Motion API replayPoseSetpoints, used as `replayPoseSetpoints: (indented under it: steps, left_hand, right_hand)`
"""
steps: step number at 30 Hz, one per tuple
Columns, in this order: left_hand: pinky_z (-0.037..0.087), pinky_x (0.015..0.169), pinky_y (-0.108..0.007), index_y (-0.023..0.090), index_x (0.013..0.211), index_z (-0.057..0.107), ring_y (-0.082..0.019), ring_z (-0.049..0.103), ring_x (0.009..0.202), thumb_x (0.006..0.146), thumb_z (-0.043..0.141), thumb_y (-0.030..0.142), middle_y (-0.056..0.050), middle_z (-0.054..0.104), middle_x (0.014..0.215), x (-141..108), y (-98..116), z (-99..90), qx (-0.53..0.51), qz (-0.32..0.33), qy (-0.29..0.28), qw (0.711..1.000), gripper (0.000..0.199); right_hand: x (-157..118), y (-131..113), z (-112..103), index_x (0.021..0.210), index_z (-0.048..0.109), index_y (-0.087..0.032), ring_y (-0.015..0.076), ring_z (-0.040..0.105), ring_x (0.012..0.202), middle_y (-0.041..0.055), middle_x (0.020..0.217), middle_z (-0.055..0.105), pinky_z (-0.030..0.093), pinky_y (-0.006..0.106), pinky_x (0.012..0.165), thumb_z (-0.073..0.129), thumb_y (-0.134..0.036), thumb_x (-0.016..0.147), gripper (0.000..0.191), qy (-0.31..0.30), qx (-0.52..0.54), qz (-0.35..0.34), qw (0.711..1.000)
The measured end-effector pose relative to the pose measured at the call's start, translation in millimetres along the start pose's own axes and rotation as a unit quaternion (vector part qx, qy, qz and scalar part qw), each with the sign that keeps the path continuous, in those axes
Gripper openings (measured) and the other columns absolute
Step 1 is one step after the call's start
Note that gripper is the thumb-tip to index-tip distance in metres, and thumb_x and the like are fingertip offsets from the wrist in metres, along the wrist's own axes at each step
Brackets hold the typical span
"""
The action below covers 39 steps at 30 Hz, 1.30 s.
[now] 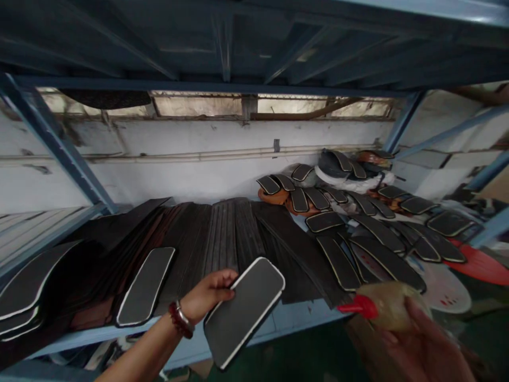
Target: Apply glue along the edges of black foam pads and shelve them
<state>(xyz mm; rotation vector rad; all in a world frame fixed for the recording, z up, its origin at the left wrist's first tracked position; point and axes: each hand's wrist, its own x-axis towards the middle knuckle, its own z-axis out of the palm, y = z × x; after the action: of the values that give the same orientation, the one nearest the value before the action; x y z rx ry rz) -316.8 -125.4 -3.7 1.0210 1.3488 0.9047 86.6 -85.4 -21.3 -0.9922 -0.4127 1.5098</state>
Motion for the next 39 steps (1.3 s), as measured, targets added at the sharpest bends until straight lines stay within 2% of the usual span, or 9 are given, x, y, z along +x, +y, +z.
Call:
replayPoseSetpoints:
  steps: [2, 3, 5, 9, 16, 22, 29, 35, 39]
  left_hand:
    - [0.050, 0.066, -0.028, 0.016, 0.083, 0.067, -0.017, 0.064, 0.070, 0.063, 0.075, 0.030, -0.003, 0.071, 0.081, -5, 13, 19.4, -0.022, 0.007, -0.089, 0.996, 0.026]
    - [0.048, 0.065, -0.027, 0.016, 0.085, 0.068, -0.016, 0.062, 0.069, 0.065, 0.074, 0.028, -0.003, 0.071, 0.081, -8, 19, 24.5, -0.025, 0.009, -0.131, 0.991, 0.024]
    - [0.046, 0.065, -0.025, 0.017, 0.087, 0.070, -0.015, 0.061, 0.070, 0.071, 0.072, 0.026, -0.001, 0.070, 0.081, -13, 30, 28.3, -0.011, 0.006, -0.191, 0.982, 0.019]
    - [0.048, 0.067, -0.026, 0.019, 0.091, 0.073, -0.018, 0.063, 0.075, 0.075, 0.068, 0.025, -0.002, 0.072, 0.085, -14, 42, 28.1, 0.049, -0.018, -0.221, 0.974, 0.018]
    - [0.052, 0.073, -0.028, 0.025, 0.092, 0.076, -0.024, 0.067, 0.085, 0.074, 0.064, 0.028, -0.001, 0.076, 0.093, -10, 55, 32.7, 0.136, -0.032, -0.259, 0.956, 0.021]
    - [0.052, 0.073, -0.029, 0.025, 0.091, 0.076, -0.026, 0.067, 0.087, 0.072, 0.062, 0.031, -0.002, 0.075, 0.092, -11, 61, 31.5, 0.183, -0.036, -0.265, 0.946, 0.024]
    - [0.052, 0.070, -0.032, 0.027, 0.083, 0.076, -0.027, 0.067, 0.083, 0.066, 0.066, 0.040, -0.002, 0.074, 0.086, -13, 71, 37.8, 0.192, -0.058, -0.258, 0.945, 0.024]
    - [0.052, 0.073, -0.031, 0.026, 0.085, 0.076, -0.028, 0.067, 0.086, 0.070, 0.063, 0.036, -0.002, 0.074, 0.087, -6, 62, 37.1, 0.209, -0.028, -0.263, 0.942, 0.022]
    - [0.052, 0.074, -0.030, 0.024, 0.088, 0.076, -0.027, 0.068, 0.088, 0.073, 0.060, 0.028, -0.001, 0.075, 0.089, -1, 53, 40.1, 0.235, 0.002, -0.259, 0.937, 0.022]
  right_hand:
    - [-12, -16, 34, 0.096, 0.073, -0.025, 0.0206, 0.068, 0.064, 0.0023, 0.090, 0.073, 0.054, 0.021, 0.039, 0.095, -0.029, 0.056, 0.046, -0.009, 0.028, -0.075, 0.997]
    - [-18, -23, 48, 0.094, 0.073, -0.024, 0.0207, 0.067, 0.065, 0.0029, 0.091, 0.073, 0.056, 0.023, 0.043, 0.094, -0.032, 0.059, 0.041, -0.031, 0.015, -0.110, 0.993]
    - [-26, -36, 71, 0.097, 0.072, -0.021, 0.0216, 0.066, 0.064, 0.0070, 0.093, 0.072, 0.055, 0.026, 0.044, 0.087, -0.040, 0.072, 0.034, -0.111, -0.043, -0.169, 0.978]
    - [-36, -55, 92, 0.106, 0.067, -0.023, 0.0210, 0.062, 0.061, 0.0061, 0.086, 0.068, 0.049, 0.025, 0.040, 0.080, -0.043, 0.080, 0.035, -0.199, -0.126, -0.232, 0.944]
    - [-41, -61, 101, 0.110, 0.061, -0.023, 0.0184, 0.058, 0.059, 0.0032, 0.086, 0.062, 0.050, 0.026, 0.040, 0.083, -0.040, 0.078, 0.042, -0.243, -0.175, -0.210, 0.931]
    - [-36, -57, 97, 0.108, 0.062, -0.023, 0.0177, 0.057, 0.059, 0.0032, 0.084, 0.062, 0.048, 0.024, 0.040, 0.080, -0.039, 0.081, 0.036, -0.236, -0.175, -0.201, 0.934]
    - [-41, -56, 97, 0.108, 0.061, -0.024, 0.0176, 0.057, 0.056, 0.0031, 0.084, 0.063, 0.047, 0.024, 0.039, 0.082, -0.041, 0.078, 0.040, -0.228, -0.194, -0.204, 0.932]
    - [-43, -56, 97, 0.111, 0.058, -0.025, 0.0178, 0.058, 0.061, 0.0039, 0.091, 0.064, 0.048, 0.023, 0.040, 0.087, -0.043, 0.073, 0.051, -0.221, -0.204, -0.205, 0.931]
    - [-45, -59, 94, 0.117, 0.057, -0.025, 0.0167, 0.059, 0.065, 0.0039, 0.095, 0.063, 0.051, 0.023, 0.046, 0.084, -0.041, 0.079, 0.048, -0.251, -0.246, -0.225, 0.909]
